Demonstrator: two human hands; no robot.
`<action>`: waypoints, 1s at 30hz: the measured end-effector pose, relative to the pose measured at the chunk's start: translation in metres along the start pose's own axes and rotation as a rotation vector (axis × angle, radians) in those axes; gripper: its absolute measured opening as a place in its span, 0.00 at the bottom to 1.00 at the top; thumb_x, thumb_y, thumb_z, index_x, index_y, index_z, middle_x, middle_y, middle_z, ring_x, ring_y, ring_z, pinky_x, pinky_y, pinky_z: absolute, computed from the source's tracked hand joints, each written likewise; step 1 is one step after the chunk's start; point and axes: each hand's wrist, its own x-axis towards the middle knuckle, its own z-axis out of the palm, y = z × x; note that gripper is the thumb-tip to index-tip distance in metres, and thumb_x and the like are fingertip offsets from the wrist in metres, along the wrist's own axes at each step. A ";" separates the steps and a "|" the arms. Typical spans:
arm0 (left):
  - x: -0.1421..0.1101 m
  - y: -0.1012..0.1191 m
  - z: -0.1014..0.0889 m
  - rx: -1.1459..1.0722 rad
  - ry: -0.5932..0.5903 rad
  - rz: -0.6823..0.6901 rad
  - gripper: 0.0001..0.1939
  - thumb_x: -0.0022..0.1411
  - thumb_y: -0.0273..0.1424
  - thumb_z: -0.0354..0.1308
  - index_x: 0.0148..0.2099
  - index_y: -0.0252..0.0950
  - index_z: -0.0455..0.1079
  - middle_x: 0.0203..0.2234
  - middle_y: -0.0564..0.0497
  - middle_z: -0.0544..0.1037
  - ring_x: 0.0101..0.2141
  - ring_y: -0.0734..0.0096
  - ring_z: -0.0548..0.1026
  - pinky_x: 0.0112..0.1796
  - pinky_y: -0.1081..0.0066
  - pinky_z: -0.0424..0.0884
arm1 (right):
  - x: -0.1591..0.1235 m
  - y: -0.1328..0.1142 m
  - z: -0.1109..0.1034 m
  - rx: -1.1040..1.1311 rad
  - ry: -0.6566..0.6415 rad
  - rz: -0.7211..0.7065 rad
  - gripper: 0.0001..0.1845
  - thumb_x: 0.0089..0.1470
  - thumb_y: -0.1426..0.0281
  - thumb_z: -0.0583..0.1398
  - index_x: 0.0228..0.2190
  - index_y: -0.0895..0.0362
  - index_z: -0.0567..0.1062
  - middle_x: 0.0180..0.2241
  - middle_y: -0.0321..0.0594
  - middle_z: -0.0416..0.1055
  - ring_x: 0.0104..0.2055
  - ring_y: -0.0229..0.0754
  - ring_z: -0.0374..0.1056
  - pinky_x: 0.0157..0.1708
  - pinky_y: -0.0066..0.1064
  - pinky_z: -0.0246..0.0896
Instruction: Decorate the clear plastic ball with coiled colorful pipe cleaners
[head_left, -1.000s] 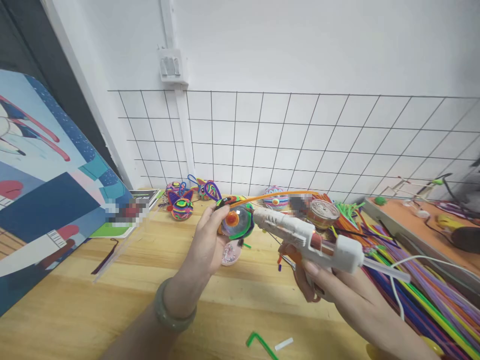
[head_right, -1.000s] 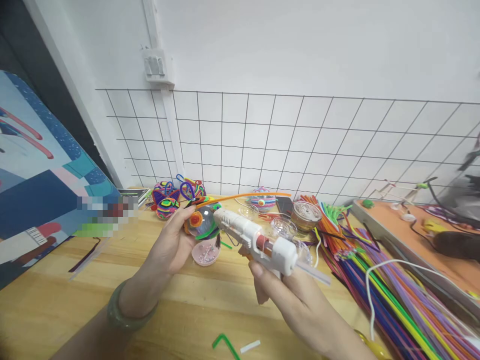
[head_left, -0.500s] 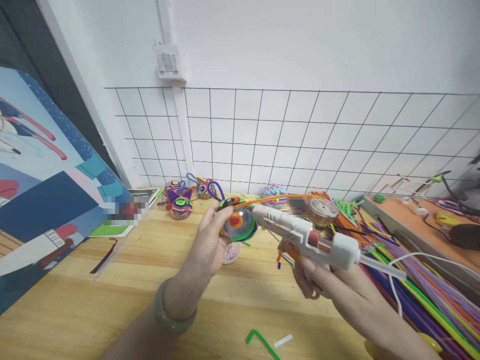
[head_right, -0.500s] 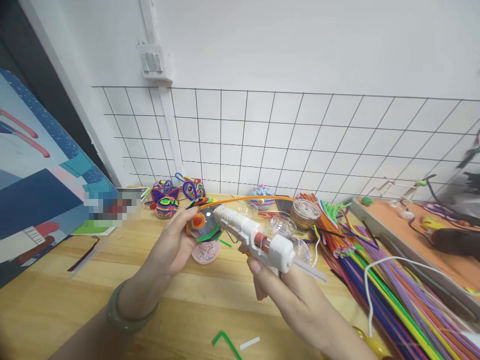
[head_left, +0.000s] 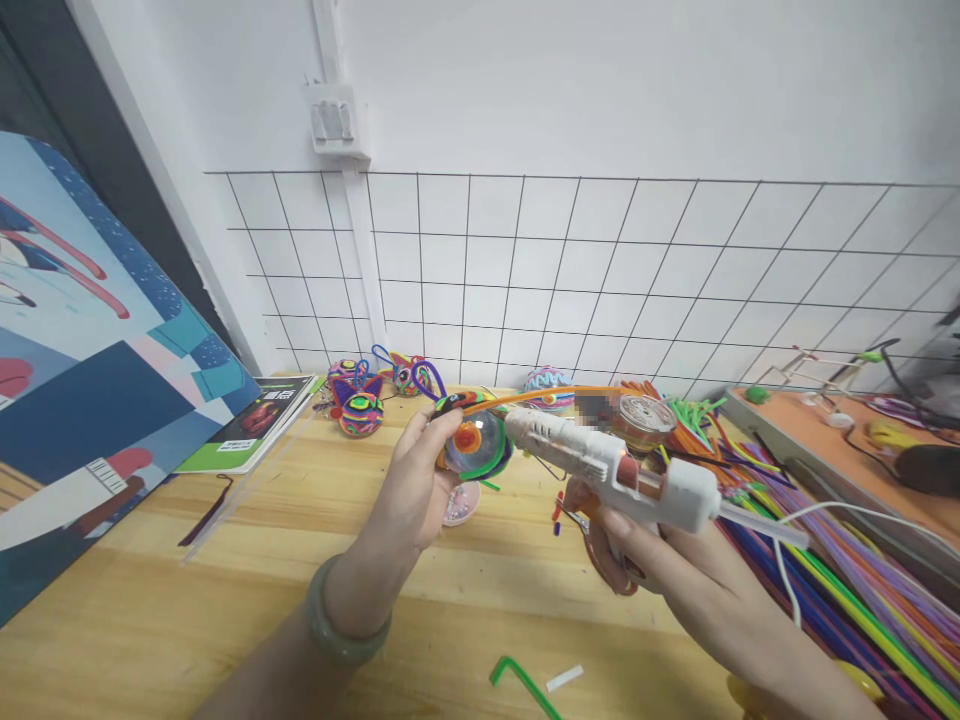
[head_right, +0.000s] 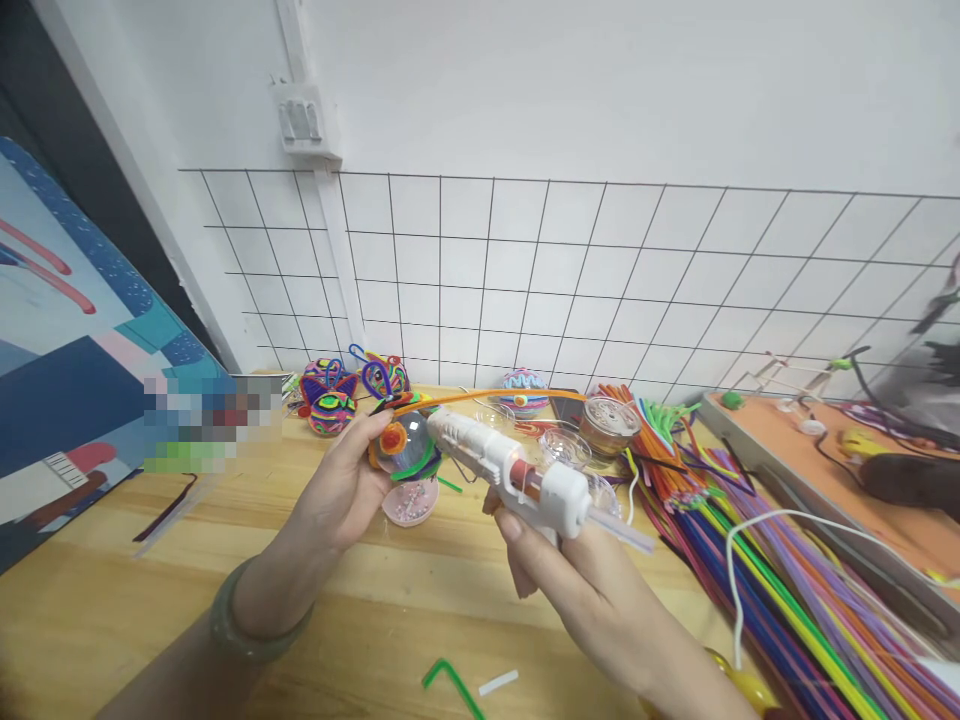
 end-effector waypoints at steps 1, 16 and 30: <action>0.000 0.000 0.000 0.004 0.000 -0.003 0.09 0.56 0.30 0.62 0.40 0.35 0.69 0.34 0.51 0.78 0.33 0.71 0.75 0.32 0.71 0.72 | 0.000 0.000 0.000 -0.002 -0.002 0.001 0.25 0.64 0.55 0.47 0.20 0.55 0.65 0.23 0.36 0.59 0.26 0.39 0.57 0.25 0.30 0.54; -0.002 0.003 0.002 -0.018 0.018 -0.043 0.11 0.55 0.31 0.63 0.40 0.34 0.71 0.35 0.49 0.79 0.34 0.69 0.76 0.34 0.70 0.71 | 0.000 0.001 0.000 0.035 -0.014 -0.015 0.23 0.66 0.58 0.47 0.22 0.55 0.64 0.25 0.36 0.60 0.28 0.38 0.57 0.25 0.29 0.53; -0.002 0.002 0.003 -0.023 -0.002 -0.039 0.10 0.55 0.31 0.62 0.40 0.34 0.72 0.34 0.50 0.79 0.35 0.67 0.76 0.35 0.69 0.71 | -0.001 0.001 0.001 0.058 -0.024 -0.008 0.22 0.66 0.59 0.47 0.23 0.55 0.63 0.25 0.35 0.59 0.27 0.37 0.56 0.26 0.30 0.53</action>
